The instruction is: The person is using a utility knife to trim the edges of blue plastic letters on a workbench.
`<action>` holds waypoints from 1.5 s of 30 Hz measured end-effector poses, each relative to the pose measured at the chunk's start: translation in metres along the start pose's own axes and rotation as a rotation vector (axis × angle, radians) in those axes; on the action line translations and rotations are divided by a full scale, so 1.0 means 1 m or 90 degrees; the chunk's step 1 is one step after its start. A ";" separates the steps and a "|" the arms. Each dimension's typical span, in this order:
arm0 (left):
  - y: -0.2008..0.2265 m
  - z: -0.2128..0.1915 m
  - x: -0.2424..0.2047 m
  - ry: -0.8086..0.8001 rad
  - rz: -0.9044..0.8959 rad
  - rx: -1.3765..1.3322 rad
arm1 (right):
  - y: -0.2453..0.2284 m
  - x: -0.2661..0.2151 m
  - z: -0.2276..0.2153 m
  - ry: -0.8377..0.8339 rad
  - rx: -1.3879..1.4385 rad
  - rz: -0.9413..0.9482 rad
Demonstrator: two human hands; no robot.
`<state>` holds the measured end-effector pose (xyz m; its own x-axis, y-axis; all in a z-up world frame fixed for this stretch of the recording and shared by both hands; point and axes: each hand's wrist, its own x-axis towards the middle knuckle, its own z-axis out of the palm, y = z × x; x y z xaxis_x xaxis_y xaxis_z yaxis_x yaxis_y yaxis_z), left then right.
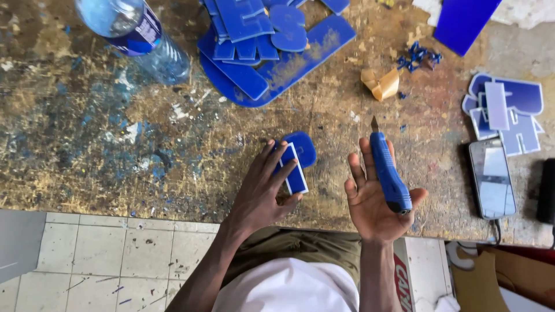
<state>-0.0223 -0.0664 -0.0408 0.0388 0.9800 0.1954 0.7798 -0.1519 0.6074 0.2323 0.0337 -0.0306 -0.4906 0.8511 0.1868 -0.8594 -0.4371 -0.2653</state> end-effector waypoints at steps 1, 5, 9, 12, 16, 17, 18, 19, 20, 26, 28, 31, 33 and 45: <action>-0.001 0.002 0.000 -0.005 -0.002 -0.005 | 0.000 -0.002 0.001 0.008 -0.002 0.000; -0.002 0.003 -0.001 -0.003 -0.001 0.004 | -0.002 -0.008 0.000 -0.097 -0.014 0.043; -0.002 0.000 0.000 -0.017 -0.001 -0.002 | 0.000 -0.017 -0.001 -0.121 -0.019 0.098; -0.003 0.002 -0.002 -0.013 0.004 0.006 | 0.005 -0.028 -0.013 0.008 0.014 0.073; -0.004 0.006 -0.006 0.003 0.013 -0.021 | 0.008 -0.036 -0.029 0.229 -0.040 0.033; -0.007 0.007 -0.005 0.002 0.014 -0.013 | 0.009 -0.034 -0.035 0.276 -0.134 0.018; -0.010 0.008 -0.004 0.001 0.016 -0.006 | 0.010 -0.031 -0.041 0.324 -0.227 0.001; -0.010 0.006 -0.003 0.005 0.021 0.000 | 0.009 -0.030 -0.044 0.316 -0.225 -0.003; -0.011 0.003 -0.001 0.005 0.018 -0.023 | 0.009 -0.029 -0.049 0.312 -0.212 -0.012; -0.012 -0.004 -0.002 0.008 -0.028 -0.118 | 0.007 -0.021 -0.025 0.208 -0.045 -0.081; -0.008 -0.003 -0.008 -0.001 -0.037 -0.123 | 0.003 -0.026 -0.021 0.188 -0.011 -0.106; -0.008 -0.008 -0.002 -0.015 -0.012 -0.095 | -0.001 -0.021 -0.038 0.123 -0.229 -0.107; -0.006 -0.010 -0.004 -0.026 -0.008 -0.108 | 0.002 -0.023 -0.064 0.164 -0.474 -0.203; -0.001 -0.010 0.001 -0.051 0.022 -0.029 | 0.041 0.007 0.003 0.118 -0.895 -0.152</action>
<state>-0.0296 -0.0666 -0.0337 0.1167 0.9808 0.1561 0.7479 -0.1902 0.6360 0.1929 0.0212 -0.0374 -0.2384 0.9342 0.2655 -0.0110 0.2707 -0.9626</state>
